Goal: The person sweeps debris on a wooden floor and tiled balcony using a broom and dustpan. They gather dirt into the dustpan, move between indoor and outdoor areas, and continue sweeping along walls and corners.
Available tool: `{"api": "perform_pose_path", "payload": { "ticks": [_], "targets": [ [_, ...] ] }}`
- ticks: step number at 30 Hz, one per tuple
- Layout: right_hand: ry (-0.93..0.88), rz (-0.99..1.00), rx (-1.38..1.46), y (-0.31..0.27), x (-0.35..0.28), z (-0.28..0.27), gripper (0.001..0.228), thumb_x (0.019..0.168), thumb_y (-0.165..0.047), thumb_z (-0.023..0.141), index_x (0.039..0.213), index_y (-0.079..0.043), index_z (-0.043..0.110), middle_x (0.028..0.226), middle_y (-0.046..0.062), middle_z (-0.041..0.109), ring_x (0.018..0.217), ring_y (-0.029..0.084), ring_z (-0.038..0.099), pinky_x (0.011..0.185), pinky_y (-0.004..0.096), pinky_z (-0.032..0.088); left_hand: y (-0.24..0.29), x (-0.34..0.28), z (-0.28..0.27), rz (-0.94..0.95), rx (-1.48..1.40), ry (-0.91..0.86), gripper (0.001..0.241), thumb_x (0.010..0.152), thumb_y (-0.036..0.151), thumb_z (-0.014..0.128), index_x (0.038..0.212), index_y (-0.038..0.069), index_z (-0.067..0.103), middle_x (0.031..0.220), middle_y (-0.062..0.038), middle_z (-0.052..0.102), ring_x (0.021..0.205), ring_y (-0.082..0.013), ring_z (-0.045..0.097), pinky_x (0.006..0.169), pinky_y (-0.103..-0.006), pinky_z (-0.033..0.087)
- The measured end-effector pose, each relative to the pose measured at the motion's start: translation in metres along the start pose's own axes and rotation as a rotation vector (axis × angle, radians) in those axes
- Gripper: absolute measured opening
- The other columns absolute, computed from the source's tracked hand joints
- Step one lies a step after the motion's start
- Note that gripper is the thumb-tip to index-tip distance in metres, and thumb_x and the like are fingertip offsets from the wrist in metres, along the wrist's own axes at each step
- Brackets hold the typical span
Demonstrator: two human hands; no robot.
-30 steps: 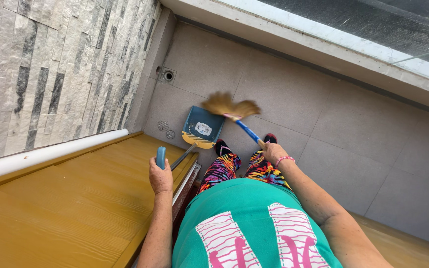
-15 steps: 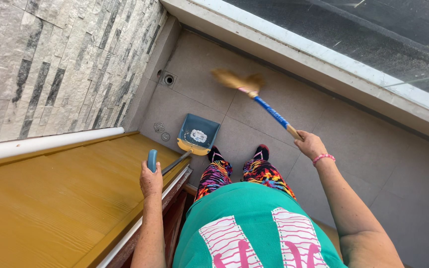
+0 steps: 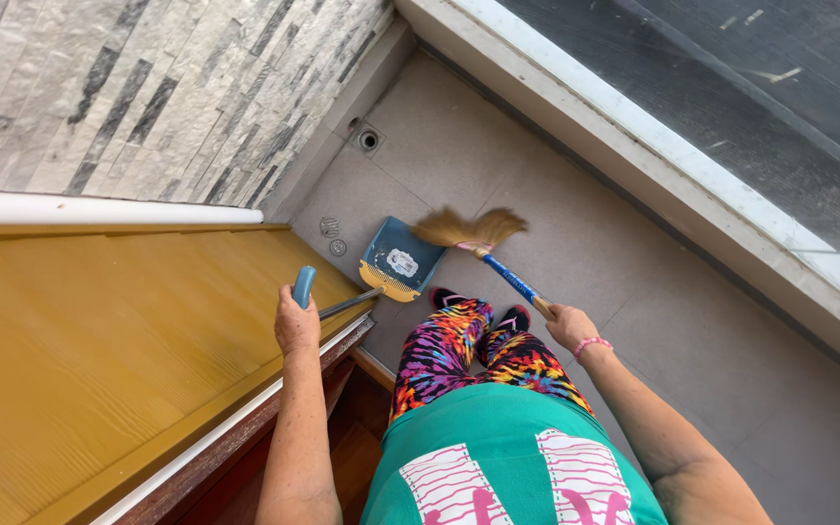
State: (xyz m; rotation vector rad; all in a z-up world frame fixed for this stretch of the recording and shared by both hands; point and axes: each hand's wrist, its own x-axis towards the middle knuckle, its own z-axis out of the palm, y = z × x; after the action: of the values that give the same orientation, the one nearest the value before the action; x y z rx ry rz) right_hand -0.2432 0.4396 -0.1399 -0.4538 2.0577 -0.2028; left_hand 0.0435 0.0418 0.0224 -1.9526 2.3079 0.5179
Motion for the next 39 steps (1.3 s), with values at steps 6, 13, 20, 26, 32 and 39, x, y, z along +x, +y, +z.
{"api": "perform_pose_path", "payload": {
  "ticks": [6,13,20,26,32,39],
  "targets": [
    [0.103,-0.152,0.134,-0.002,0.014,-0.049,0.057,0.087,-0.028,0.071,0.141,-0.011,0.06,0.116,0.022,0.073,0.111,0.035,0.07,0.097,0.042,0.054,-0.022,0.009,0.0,-0.054,-0.037,-0.018,0.029,0.097,0.023,0.067,0.12,0.009,0.057,0.113,-0.017,0.072,0.102,-0.0373,0.071,0.087,-0.0489,0.057],
    [0.187,-0.02,-0.04,-0.084,0.097,-0.105,0.041,0.094,-0.024,0.064,0.131,-0.007,0.068,0.114,0.024,0.074,0.108,0.039,0.071,0.095,0.046,0.055,-0.028,0.017,0.007,-0.039,-0.075,0.022,0.029,0.095,0.019,0.068,0.12,0.01,0.058,0.114,-0.016,0.071,0.101,-0.0379,0.071,0.085,-0.0484,0.058],
    [0.032,-0.102,-0.383,-0.144,0.12,-0.07,0.034,0.089,-0.018,0.062,0.121,-0.009,0.073,0.115,0.022,0.072,0.11,0.039,0.068,0.096,0.047,0.053,-0.023,0.033,0.003,-0.023,-0.097,0.038,0.029,0.095,0.02,0.069,0.119,0.011,0.056,0.112,-0.016,0.069,0.1,-0.0383,0.071,0.083,-0.0483,0.058],
    [-0.189,-0.185,-0.219,-0.131,0.095,-0.127,0.053,0.083,-0.024,0.074,0.135,-0.015,0.068,0.099,0.017,0.079,0.089,0.027,0.076,0.087,0.04,0.057,-0.012,0.031,-0.009,-0.1,-0.071,-0.081,0.035,0.095,0.02,0.069,0.124,0.011,0.052,0.118,-0.015,0.066,0.101,-0.0359,0.072,0.084,-0.0464,0.059],
    [-0.056,-0.274,-0.29,-0.164,0.115,-0.222,0.057,0.085,-0.029,0.075,0.141,-0.02,0.065,0.1,0.017,0.079,0.089,0.026,0.075,0.084,0.039,0.057,-0.002,-0.001,-0.013,-0.163,-0.166,-0.11,0.038,0.091,0.015,0.072,0.123,0.013,0.053,0.119,-0.014,0.067,0.106,-0.0386,0.069,0.089,-0.0494,0.056],
    [0.118,-0.439,-0.556,-0.286,0.236,-0.272,0.045,0.094,-0.026,0.067,0.138,-0.018,0.069,0.114,0.023,0.074,0.103,0.04,0.071,0.092,0.047,0.055,0.044,-0.066,0.012,-0.404,-0.344,0.068,0.038,0.089,0.009,0.068,0.124,0.012,0.055,0.123,-0.016,0.067,0.108,-0.0411,0.066,0.087,-0.0516,0.053]
  ]
}}
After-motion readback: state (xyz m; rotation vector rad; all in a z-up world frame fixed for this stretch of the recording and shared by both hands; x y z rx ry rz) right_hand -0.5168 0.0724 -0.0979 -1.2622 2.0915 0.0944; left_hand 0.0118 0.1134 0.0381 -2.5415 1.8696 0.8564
